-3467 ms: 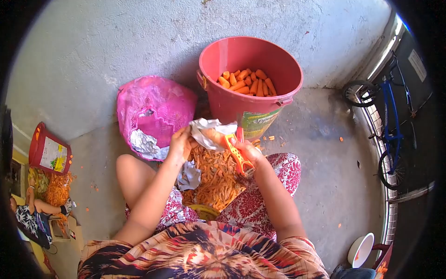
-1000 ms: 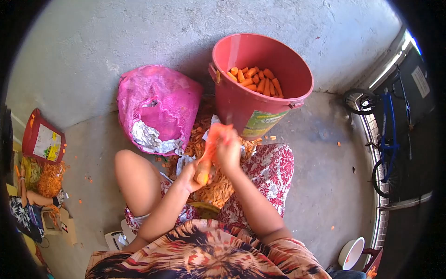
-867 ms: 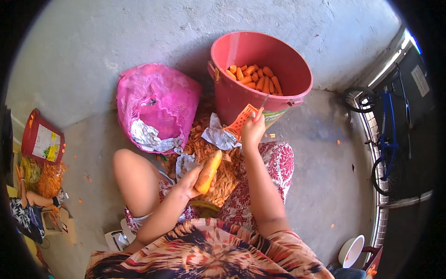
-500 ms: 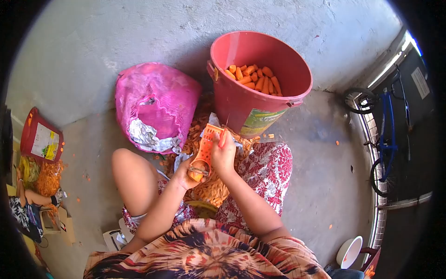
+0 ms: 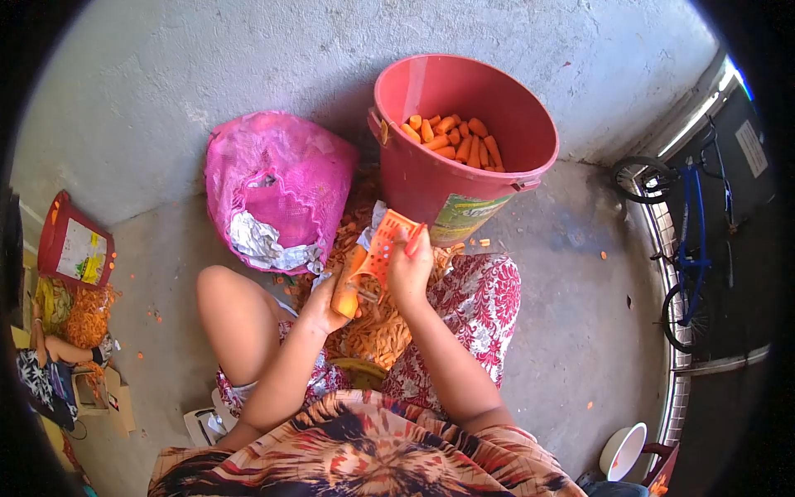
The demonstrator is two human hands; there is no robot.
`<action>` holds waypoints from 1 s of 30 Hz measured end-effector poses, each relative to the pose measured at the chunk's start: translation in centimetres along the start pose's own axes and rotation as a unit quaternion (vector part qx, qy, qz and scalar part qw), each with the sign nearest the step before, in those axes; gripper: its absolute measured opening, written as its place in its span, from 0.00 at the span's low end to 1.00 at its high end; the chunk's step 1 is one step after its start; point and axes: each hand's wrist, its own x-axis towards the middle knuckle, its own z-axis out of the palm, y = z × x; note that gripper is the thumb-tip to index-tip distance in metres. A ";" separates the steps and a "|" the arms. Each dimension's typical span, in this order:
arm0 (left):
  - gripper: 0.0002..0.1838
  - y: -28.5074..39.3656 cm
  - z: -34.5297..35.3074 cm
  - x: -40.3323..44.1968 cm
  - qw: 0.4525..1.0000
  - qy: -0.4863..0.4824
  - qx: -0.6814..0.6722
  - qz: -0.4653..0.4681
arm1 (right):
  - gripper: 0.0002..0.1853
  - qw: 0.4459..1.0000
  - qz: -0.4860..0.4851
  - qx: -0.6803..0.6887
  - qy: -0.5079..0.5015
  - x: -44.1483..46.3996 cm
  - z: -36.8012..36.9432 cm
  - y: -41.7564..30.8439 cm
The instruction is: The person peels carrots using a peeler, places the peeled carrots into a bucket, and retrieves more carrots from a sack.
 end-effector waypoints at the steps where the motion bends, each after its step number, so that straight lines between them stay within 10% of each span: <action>1: 0.18 -0.3 0.0 0.2 1.000 0.014 -0.010 -0.007 | 0.05 1.000 0.008 0.011 -0.009 -0.3 0.4 0.2; 9: 0.18 -0.4 1.0 -0.7 0.997 -0.012 0.028 -0.073 | 0.05 0.982 -0.105 -0.153 -0.035 -1.6 0.2 0.1; 14: 0.20 -0.3 1.0 -1.5 0.992 -0.028 0.090 -0.083 | 0.09 0.958 -0.098 -0.129 0.237 7.3 -3.0 4.3; 22: 0.19 -0.4 1.0 0.7 0.995 -0.008 -0.085 -0.047 | 0.08 0.997 0.018 -0.040 -0.066 -1.4 0.6 1.9; 30: 0.18 -0.5 0.5 0.0 0.991 -0.083 -0.068 -0.081 | 0.08 0.995 -0.046 -0.076 -0.055 -1.4 1.2 2.5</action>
